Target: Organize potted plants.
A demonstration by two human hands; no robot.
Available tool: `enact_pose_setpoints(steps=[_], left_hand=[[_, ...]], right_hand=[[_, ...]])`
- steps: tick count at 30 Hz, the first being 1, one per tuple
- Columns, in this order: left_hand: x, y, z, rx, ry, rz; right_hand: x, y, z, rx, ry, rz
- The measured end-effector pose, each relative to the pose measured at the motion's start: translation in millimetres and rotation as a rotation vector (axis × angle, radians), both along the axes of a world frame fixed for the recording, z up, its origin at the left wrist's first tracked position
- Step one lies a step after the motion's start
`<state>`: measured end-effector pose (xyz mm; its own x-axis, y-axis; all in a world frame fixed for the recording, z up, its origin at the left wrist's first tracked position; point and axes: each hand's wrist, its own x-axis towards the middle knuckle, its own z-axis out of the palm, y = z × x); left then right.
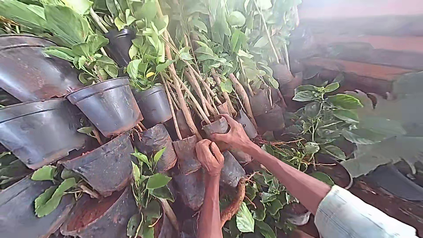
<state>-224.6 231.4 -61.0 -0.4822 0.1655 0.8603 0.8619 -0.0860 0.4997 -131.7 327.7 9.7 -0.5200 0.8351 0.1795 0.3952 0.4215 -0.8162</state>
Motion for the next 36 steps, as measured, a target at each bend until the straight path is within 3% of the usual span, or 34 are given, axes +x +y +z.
enact_pose_setpoints(steps=[8, 14, 16, 18, 20, 22, 25, 27, 29, 31, 34, 36], left_hand=[[1, 1, 1, -0.05, -0.016, -0.016], [4, 0, 9, -0.2, -0.023, 0.017], [8, 2, 32, -0.32, -0.241, -0.094], [3, 17, 97, -0.227, -0.669, -0.483], [-4, 33, 187, -0.009, -0.919, -0.93], [-5, 34, 289, 0.107, -0.961, -1.218], [35, 27, 419, 0.239, -0.929, -1.311], [87, 0, 461, 0.197, -0.746, -1.386], [145, -25, 467, 0.09, -0.571, -1.508], [206, -41, 445, -0.132, -0.445, -1.707], [308, -57, 357, -0.478, -0.244, -2.015], [383, -77, 275, -0.656, -0.122, -2.013]], right_hand=[[75, -34, 122, -0.211, -0.058, -0.037], [138, -126, 261, -0.253, -0.055, -0.14], [149, -167, 309, -0.318, -0.055, -0.189], [171, -176, 320, -0.31, -0.065, -0.167], [206, -164, 300, -0.239, -0.086, -0.101], [234, -159, 273, -0.102, -0.12, -0.162], [281, -185, 243, 0.123, -0.076, -0.188], [317, -212, 220, 0.246, -0.017, -0.185], [353, -241, 181, 0.32, 0.038, -0.259], [388, -268, 125, 0.316, 0.028, -0.44], [446, -300, 11, 0.112, -0.082, -0.673], [488, -314, -83, 0.054, -0.186, -0.791]])
